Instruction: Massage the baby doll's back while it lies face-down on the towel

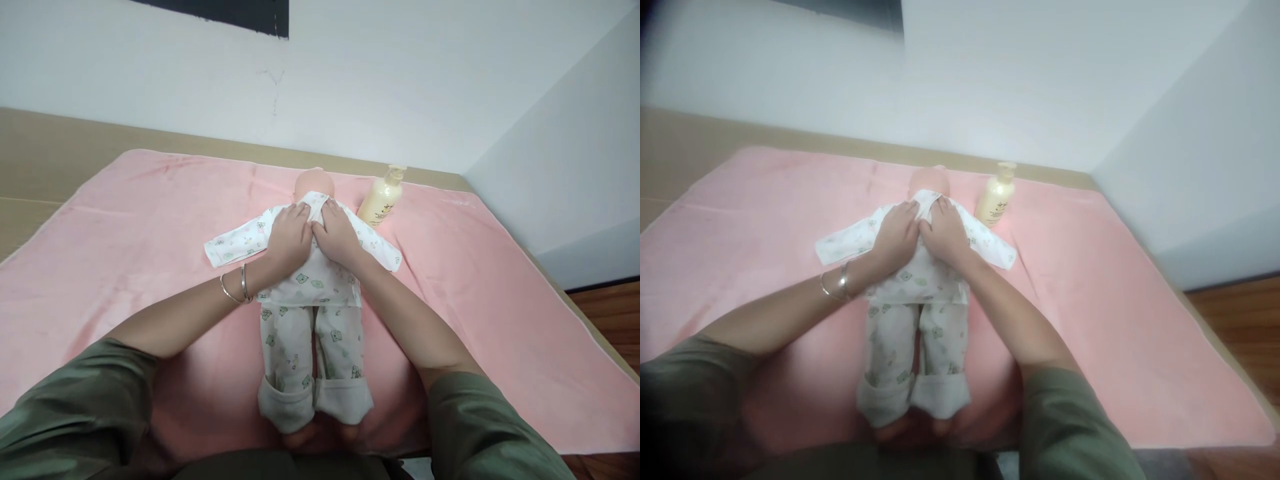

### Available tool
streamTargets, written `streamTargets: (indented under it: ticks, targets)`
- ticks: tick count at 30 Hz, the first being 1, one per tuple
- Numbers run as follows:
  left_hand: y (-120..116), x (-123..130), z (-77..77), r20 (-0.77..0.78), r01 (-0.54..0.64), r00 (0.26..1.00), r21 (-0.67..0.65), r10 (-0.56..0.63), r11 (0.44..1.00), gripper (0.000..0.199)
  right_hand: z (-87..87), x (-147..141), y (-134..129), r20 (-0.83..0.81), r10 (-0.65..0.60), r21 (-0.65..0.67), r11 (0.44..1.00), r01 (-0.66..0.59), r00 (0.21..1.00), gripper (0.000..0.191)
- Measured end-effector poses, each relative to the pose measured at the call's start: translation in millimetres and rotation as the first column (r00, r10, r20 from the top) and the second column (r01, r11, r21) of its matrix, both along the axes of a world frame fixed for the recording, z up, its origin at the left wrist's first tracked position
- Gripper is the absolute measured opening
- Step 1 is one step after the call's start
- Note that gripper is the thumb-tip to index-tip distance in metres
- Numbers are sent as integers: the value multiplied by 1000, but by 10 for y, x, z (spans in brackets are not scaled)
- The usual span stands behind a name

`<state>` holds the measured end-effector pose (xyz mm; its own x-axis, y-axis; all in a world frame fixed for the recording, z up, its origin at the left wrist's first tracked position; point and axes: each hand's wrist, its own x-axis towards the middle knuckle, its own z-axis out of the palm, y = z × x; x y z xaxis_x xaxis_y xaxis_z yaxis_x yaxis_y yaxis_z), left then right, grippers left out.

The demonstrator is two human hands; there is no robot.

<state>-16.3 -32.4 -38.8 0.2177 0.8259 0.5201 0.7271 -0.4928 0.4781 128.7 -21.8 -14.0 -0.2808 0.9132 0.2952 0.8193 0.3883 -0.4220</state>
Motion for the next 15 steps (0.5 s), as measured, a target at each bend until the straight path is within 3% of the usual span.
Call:
streamTargets:
  ticks: [3,6,10,15]
  targets:
    - [-144,54,-2,-38,50,998,82,-47,995,50,45,28,43,-18,-4,-78,997,3,1000,65]
    - [-155,53,-1,-14,63,998,24,-63,998,51,117,5,-3,41,-55,-124,991,59,998,68]
    - [41,-53,7,54,103,994,-100,-98,990,55,172,-123,-239,162,-89,-96,990,106,983,63]
    - [255,-180,11,166,154,976,-78,-140,985,46,158,-271,-498,227,-95,-46,993,108,969,62]
